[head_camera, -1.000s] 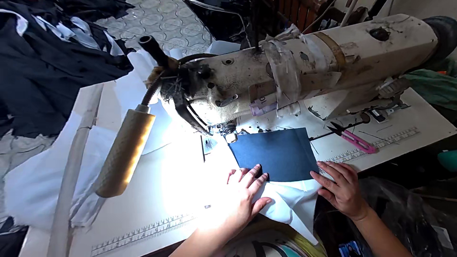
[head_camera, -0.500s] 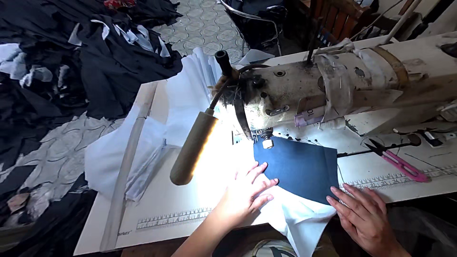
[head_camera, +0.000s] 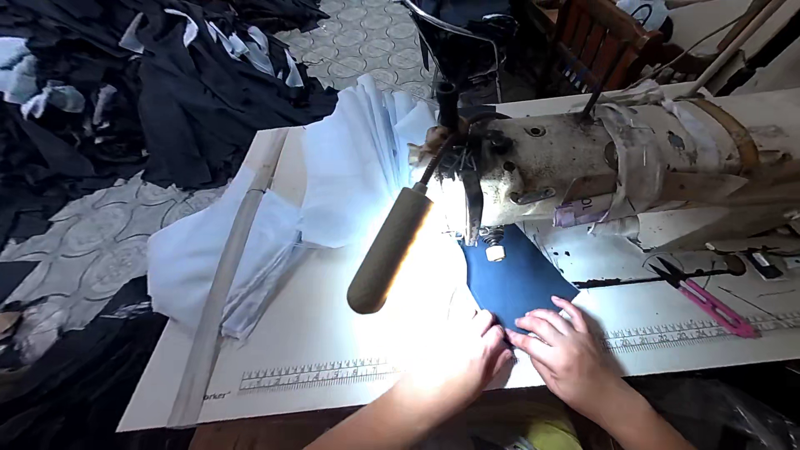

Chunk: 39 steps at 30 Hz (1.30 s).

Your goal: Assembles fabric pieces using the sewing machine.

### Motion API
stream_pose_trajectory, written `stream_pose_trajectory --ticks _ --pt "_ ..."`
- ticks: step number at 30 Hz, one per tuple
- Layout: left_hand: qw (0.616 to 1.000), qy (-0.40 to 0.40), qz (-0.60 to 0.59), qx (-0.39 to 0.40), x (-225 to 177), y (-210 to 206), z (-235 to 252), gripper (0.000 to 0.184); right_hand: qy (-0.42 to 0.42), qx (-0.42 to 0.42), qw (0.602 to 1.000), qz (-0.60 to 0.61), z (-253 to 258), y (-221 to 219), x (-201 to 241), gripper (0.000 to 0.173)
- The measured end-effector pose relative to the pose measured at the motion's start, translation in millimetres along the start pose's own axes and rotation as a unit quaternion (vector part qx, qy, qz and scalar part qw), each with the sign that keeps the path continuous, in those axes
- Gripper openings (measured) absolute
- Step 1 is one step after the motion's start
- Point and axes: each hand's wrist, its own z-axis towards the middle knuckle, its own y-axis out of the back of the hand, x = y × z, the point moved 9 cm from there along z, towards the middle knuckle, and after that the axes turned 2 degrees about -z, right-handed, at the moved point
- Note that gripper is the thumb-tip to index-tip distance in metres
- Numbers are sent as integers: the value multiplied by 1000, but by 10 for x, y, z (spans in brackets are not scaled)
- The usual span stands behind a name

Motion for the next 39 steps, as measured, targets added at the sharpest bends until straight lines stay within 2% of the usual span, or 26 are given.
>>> stream_pose_trajectory --ticks 3,6,10,13,16,19,23,27,30,33,34,37,38,39 --pt "998 52 41 -19 85 38 -134 26 24 20 1000 6 163 -91 32 31" --pt "995 94 27 -3 299 92 -167 26 40 44 998 18 340 -170 41 31" --pt "995 98 3 -2 604 184 -61 27 33 107 992 60 624 -278 -23 30" --pt "993 106 -38 31 848 199 52 30 13 165 984 63 811 -379 -93 34" --pt "986 123 -73 88 1133 153 181 34 -44 243 966 79 960 -514 -222 36" --pt "985 134 -54 90 1315 145 311 30 -76 206 972 77 1038 -602 -350 34" --pt "995 100 -23 -10 1436 144 402 27 -103 156 981 52 1046 -617 -431 33" --pt "990 134 -36 32 1533 38 399 34 -115 150 981 40 1029 -616 -446 35" --pt "988 146 -19 38 1474 92 379 35 -123 153 980 43 1019 -629 -476 35" --pt "986 150 -21 74 1380 152 378 36 -114 118 985 50 1014 -586 -486 34" --pt "988 139 -28 58 1335 201 381 34 -112 104 987 51 1013 -562 -489 33" --pt "988 106 -27 -107 1172 674 328 19 -120 54 990 57 1010 -440 -487 28" --pt "983 111 -6 -149 1169 862 295 19 -121 28 990 60 1014 -381 -488 26" --pt "978 136 9 -156 1267 976 265 31 -120 -2 991 63 1020 -327 -496 24"
